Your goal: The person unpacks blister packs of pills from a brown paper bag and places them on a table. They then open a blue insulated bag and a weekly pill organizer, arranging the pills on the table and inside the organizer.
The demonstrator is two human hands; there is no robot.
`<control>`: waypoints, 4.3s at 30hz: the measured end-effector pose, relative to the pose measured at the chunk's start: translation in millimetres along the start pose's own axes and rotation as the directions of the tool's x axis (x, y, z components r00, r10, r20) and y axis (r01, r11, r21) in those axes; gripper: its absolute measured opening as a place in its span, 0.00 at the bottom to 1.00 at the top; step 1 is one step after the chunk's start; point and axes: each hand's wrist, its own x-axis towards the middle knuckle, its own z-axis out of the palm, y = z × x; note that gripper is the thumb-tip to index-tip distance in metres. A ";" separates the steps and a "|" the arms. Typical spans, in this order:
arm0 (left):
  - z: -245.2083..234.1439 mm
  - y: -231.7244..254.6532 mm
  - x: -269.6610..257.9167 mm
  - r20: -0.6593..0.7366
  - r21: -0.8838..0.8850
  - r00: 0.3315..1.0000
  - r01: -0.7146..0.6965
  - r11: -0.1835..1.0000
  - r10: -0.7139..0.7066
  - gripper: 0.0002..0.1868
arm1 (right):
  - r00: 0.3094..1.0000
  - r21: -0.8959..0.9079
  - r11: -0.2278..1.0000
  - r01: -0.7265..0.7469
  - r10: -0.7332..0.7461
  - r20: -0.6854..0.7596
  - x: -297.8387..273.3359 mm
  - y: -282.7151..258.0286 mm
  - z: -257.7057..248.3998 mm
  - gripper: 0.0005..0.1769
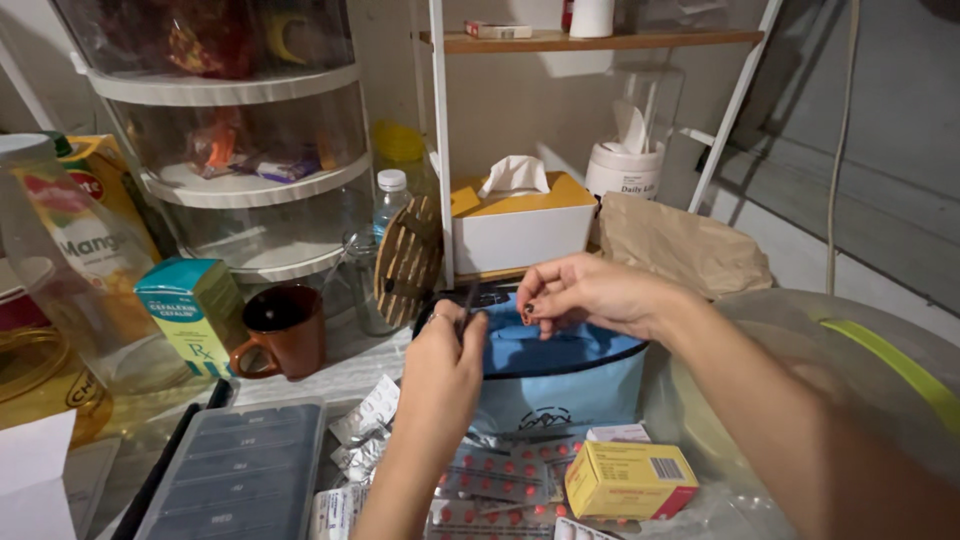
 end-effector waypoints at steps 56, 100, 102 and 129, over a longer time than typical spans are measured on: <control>14.3 -3.1 9.3 0.064 0.033 0.992 -0.112 0.993 0.110 0.17 | 0.995 0.046 0.997 -0.060 0.064 -0.072 -3.8 22.6 0.3 0.07; -102.5 -37.9 -157.4 0.195 -0.689 0.938 0.338 0.641 -0.285 0.12 | 0.869 0.463 0.738 0.491 -0.376 -0.321 -128.5 121.7 201.3 0.21; -109.2 -44.9 -165.9 0.192 -0.659 0.920 0.379 0.649 -0.342 0.15 | 0.869 0.441 0.754 0.486 -0.363 -0.336 -121.0 146.0 207.7 0.22; -105.5 -80.6 -175.6 0.299 -0.725 0.873 0.471 0.504 -0.386 0.16 | 0.844 0.473 0.699 0.537 -0.453 -0.287 -106.7 181.0 204.0 0.30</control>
